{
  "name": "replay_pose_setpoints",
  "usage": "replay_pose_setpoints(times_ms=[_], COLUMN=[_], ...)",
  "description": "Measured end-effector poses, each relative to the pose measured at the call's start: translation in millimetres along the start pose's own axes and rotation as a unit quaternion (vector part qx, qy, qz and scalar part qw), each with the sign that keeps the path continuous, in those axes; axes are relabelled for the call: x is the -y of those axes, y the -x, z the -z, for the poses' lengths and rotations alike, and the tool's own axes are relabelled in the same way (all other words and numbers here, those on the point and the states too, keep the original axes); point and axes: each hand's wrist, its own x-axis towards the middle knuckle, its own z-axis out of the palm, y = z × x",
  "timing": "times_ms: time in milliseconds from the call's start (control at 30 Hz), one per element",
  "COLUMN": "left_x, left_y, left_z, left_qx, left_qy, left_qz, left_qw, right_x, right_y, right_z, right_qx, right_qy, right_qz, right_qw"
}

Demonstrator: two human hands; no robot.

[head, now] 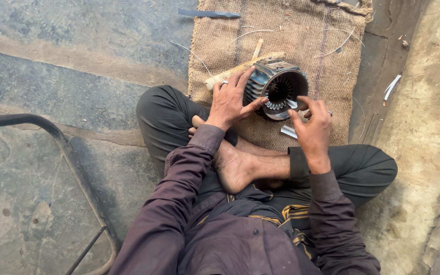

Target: The person sits on the floor with an electric motor stator and inserts white paper slot liners into the stator slots one at a time, pressing each strip down by hand. They periodically pick up new paper strips from beside them and continue lining slots around the stator.

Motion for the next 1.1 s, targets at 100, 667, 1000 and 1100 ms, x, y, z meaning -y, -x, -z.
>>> replay_pose_setpoints(times_ms=[100, 667, 1000, 1100], left_x=[0.7, 2.6, 1.8, 0.8], left_y=[0.8, 1.5, 1.5, 2.0], left_z=[-0.3, -3.4, -3.6, -3.1], left_qx=[-0.022, -0.03, -0.012, -0.006], left_qy=[-0.012, -0.015, 0.0, -0.003], left_qz=[-0.013, -0.022, -0.013, -0.002], left_qw=[1.0, 0.999, 1.0, 1.0], right_x=[2.2, -0.7, -5.4, -6.4], right_y=[2.1, 28.9, 36.1, 38.2], right_z=[-6.3, -24.5, -36.3, -36.8], right_qx=[-0.027, -0.069, -0.04, -0.039], right_qy=[0.054, 0.152, 0.169, 0.143], right_qz=[0.041, 0.087, 0.084, 0.068], right_qw=[0.997, 0.982, 0.981, 0.987])
